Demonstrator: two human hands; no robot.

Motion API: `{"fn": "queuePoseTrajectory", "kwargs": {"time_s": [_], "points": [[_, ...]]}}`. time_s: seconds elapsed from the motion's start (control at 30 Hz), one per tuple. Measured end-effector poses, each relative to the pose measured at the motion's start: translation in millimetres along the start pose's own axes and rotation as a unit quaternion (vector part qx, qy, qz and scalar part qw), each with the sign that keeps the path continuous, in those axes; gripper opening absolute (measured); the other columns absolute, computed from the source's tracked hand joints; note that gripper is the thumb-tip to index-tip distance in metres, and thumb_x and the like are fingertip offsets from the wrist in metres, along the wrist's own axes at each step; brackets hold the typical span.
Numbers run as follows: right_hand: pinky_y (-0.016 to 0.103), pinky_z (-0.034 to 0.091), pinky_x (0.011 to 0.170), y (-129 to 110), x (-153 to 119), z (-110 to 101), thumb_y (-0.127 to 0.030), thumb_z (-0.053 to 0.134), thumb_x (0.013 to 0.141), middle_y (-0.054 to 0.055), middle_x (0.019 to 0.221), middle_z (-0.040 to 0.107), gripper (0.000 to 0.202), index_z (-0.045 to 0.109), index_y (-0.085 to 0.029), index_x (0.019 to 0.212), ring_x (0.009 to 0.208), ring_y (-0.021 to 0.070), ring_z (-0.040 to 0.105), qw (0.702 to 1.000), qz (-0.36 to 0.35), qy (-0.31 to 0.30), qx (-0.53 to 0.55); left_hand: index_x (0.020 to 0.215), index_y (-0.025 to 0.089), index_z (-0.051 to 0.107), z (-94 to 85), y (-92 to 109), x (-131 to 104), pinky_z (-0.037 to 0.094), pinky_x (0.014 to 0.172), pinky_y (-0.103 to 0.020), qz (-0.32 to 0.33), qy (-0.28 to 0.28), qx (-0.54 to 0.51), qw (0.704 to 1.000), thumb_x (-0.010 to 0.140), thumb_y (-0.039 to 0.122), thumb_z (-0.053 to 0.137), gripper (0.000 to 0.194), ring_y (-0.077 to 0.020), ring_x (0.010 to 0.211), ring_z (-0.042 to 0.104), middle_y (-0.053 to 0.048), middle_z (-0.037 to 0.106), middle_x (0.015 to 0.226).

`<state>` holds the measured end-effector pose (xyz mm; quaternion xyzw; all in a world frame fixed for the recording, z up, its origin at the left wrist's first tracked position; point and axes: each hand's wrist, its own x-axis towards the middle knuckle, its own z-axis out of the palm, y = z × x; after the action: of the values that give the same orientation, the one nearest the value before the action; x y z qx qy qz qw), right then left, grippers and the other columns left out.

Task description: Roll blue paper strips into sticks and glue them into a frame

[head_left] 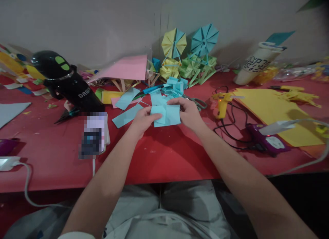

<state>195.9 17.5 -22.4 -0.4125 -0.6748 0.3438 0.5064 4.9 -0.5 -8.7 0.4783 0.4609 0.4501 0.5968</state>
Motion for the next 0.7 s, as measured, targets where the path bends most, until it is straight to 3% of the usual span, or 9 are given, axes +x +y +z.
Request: {"fn": "queuePoseTrajectory", "kwargs": {"time_s": [0.1,0.2,0.33,0.43,0.57,0.7], "points": [[0.037,0.055,0.076,0.2,-0.6,-0.4,-0.018,0.059,0.072,0.004,0.089,0.073,0.023,0.073,-0.021,0.09,0.085,0.021,0.067,0.999,-0.024,-0.01,-0.046,0.076,0.015,0.07,0.3,-2.0,-0.3,0.051,0.069,-0.029,0.017,-0.005,0.037,0.999,0.062,0.026,0.082,0.022,-0.0155,0.069,0.063,-0.003,0.07,0.074],[0.039,0.054,0.08,-1.7,-2.4,0.5,-0.013,0.056,0.07,0.006,0.099,0.073,0.03,0.073,-0.021,0.093,0.092,0.023,0.067,0.99,-0.076,-0.011,-0.117,0.077,0.016,0.068,-0.3,-4.0,0.2,0.05,0.065,-0.029,0.04,0.004,0.075,0.996,0.062,0.026,0.082,0.022,-0.0165,0.067,0.063,-0.002,0.069,0.073],[0.039,0.054,0.081,-2.2,-5.0,3.3,-0.014,0.058,0.071,0.009,0.117,0.071,0.047,0.067,-0.022,0.116,0.104,0.0256,0.065,0.984,-0.086,-0.017,-0.154,0.083,0.018,0.064,-1.9,-5.7,2.2,0.049,0.061,-0.028,0.058,0.039,0.097,0.993,0.064,0.026,0.081,0.027,-0.0172,0.065,0.064,-0.001,0.068,0.071],[0.039,0.055,0.08,1.2,-5.5,4.7,-0.016,0.06,0.073,0.011,0.118,0.07,0.055,0.061,-0.021,0.127,0.101,0.0254,0.066,0.986,-0.068,-0.015,-0.148,0.077,0.019,0.061,-2.7,-7.5,3.8,0.045,0.057,-0.025,0.083,0.046,0.113,0.989,0.069,0.027,0.078,0.022,-0.0146,0.061,0.06,0.001,0.063,0.066],[0.038,0.053,0.082,4.4,-5.1,5.0,-0.015,0.057,0.076,0.007,0.106,0.073,0.038,0.068,-0.02,0.112,0.093,0.0238,0.067,0.986,-0.063,-0.029,-0.148,0.075,0.018,0.06,-3.0,-10.5,4.9,0.043,0.056,-0.024,0.1,0.03,0.125,0.987,0.069,0.028,0.077,0.02,-0.0126,0.06,0.057,0.003,0.06,0.065],[0.035,0.052,0.077,5.1,-5.0,6.5,-0.018,0.059,0.078,0.004,0.094,0.072,0.029,0.068,-0.022,0.105,0.084,0.0202,0.065,0.99,-0.05,-0.019,-0.131,0.087,0.017,0.065,-3.1,-10.9,4.5,0.05,0.066,-0.026,0.11,0.002,0.143,0.984,0.065,0.023,0.077,0.025,-0.0162,0.074,0.064,-0.001,0.069,0.081]]}}
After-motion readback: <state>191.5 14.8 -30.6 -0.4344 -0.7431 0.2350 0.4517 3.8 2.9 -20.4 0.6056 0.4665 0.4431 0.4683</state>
